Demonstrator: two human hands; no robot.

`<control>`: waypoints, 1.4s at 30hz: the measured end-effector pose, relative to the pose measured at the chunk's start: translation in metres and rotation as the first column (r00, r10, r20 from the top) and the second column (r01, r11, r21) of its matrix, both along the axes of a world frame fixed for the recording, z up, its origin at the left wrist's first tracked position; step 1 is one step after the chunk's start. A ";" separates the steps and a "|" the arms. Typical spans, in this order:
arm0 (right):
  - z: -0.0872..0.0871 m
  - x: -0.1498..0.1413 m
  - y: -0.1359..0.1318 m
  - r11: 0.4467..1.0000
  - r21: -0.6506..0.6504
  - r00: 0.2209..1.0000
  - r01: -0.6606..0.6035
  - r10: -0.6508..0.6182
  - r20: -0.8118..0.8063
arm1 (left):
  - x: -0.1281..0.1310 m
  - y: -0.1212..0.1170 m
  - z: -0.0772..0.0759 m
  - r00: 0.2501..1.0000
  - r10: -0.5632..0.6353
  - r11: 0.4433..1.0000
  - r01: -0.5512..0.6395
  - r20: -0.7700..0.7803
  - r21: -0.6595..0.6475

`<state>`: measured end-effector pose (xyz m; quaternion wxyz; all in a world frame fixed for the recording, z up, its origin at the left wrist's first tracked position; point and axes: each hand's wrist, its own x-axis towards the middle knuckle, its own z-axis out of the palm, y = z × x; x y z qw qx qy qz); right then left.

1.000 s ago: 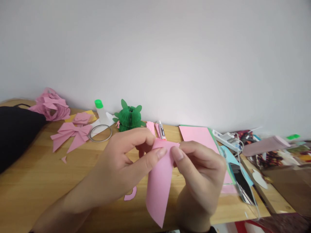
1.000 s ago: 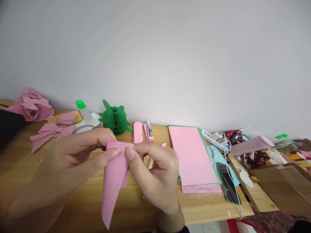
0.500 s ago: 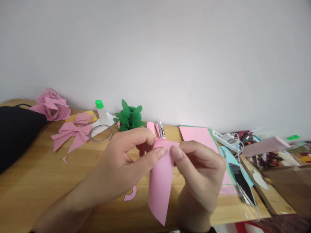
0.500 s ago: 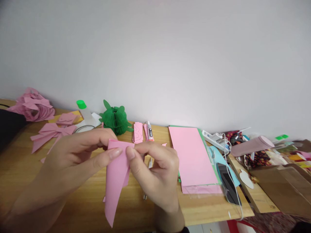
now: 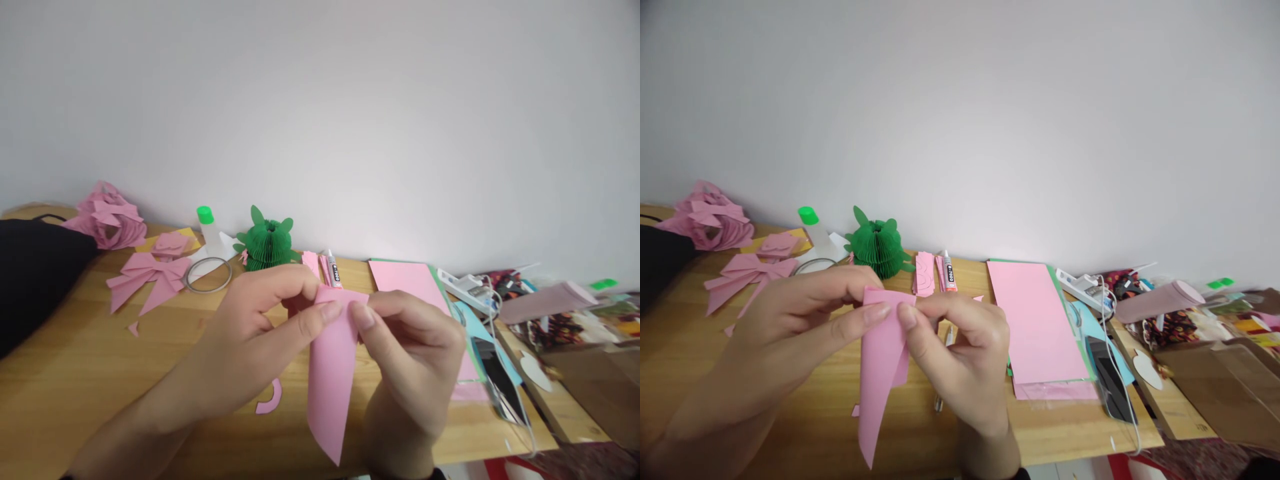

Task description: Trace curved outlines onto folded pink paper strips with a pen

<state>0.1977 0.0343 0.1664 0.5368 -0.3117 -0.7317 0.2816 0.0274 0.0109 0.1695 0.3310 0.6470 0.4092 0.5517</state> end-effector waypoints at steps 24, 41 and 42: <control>0.001 0.002 0.000 0.999 0.022 0.999 -0.027 0.027 0.024 | 0.000 0.000 -0.002 1.000 0.027 0.999 -0.027 -0.001 -0.032; -0.002 0.002 0.001 0.992 0.124 0.999 -0.001 0.006 -0.040 | -0.001 0.004 -0.004 0.947 -0.110 0.986 0.141 0.301 -0.083; -0.001 0.001 0.001 0.991 0.132 1.000 0.017 -0.014 -0.028 | -0.001 0.004 -0.003 0.940 -0.113 0.986 0.147 0.323 -0.082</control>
